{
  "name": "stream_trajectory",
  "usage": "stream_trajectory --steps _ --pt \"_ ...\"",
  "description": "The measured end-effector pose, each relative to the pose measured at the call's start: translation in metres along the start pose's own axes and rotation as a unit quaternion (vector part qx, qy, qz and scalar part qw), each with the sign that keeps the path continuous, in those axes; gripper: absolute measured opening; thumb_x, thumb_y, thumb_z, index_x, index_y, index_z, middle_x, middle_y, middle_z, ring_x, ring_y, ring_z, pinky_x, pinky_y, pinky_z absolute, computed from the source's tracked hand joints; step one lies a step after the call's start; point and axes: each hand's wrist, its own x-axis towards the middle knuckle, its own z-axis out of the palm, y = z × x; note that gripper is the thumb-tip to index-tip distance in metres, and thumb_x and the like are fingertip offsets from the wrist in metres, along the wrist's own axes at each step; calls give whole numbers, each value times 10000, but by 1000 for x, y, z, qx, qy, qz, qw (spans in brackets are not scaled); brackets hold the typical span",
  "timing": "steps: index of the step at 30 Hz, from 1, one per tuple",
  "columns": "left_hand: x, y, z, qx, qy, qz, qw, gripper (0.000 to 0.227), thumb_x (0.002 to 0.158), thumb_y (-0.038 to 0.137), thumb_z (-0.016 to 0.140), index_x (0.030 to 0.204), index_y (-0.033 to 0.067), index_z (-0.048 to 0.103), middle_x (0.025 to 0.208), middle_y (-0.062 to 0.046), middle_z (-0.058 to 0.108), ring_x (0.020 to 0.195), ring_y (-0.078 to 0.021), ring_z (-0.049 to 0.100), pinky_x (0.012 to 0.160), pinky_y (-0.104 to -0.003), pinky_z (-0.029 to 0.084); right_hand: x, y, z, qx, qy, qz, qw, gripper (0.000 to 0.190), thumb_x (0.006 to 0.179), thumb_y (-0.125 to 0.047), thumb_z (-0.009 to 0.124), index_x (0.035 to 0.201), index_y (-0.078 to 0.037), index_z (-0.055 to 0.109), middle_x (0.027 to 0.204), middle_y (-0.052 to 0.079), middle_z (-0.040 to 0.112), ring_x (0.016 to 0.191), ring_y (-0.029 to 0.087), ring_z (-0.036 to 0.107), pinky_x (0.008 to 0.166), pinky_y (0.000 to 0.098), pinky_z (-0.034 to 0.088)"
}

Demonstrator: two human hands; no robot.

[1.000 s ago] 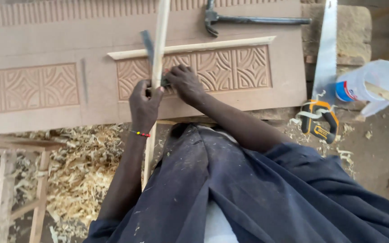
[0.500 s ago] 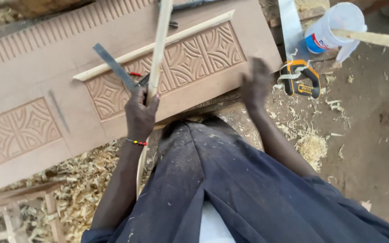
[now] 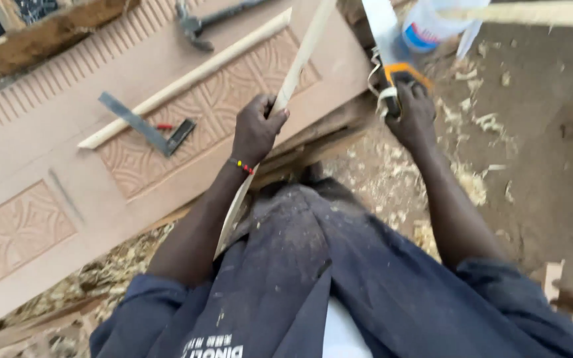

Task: The person hammers nails into a thin wooden strip attached to a patterned wooden door panel. They then measure and mark a second strip with a square and pencil, and cut it with a hand saw.

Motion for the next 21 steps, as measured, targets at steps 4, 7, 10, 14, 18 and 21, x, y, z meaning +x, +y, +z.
stream_trajectory --steps 4,7,10,14,18,21 --pt "26 11 36 7 27 -14 1000 238 882 283 720 1008 82 727 681 -89 678 665 -181 713 673 -332 563 16 4 -36 196 113 89 970 362 868 -92 570 1219 -52 651 1036 259 653 953 519 631 859 539 499" --pt "33 21 56 46 55 -34 997 282 867 308 726 1036 83 738 746 -137 703 737 -255 733 714 -390 567 16 49 36 445 265 196 833 374 969 -150 799 1314 -119 661 1199 113 703 1110 191 649 997 366 521" --pt "52 16 76 85 73 -36 993 305 871 345 734 1047 97 731 865 -185 730 898 -375 736 782 -473 561 69 -63 -89 -45 164 -66 983 155 957 31 630 1006 150 718 863 304 721 887 481 691 1024 526 453" --pt "63 29 77 81 106 -33 990 265 862 345 715 996 117 723 728 -98 712 742 -243 746 718 -388 573 68 -56 -5 55 182 -59 980 186 993 -154 587 977 -27 722 923 154 683 917 366 674 974 460 448" --pt "59 39 60 103 115 -33 987 268 867 309 703 1030 97 721 792 -169 726 803 -323 753 729 -444 571 53 -49 -12 316 162 19 935 162 993 -286 599 1015 -194 730 1051 32 642 985 274 661 926 414 479" --pt "41 36 35 93 124 -30 987 275 877 281 709 1052 70 718 808 -193 709 784 -310 739 728 -435 569 12 5 -63 412 66 71 906 213 925 -89 635 1110 -86 741 1066 162 646 1000 382 658 950 473 511"
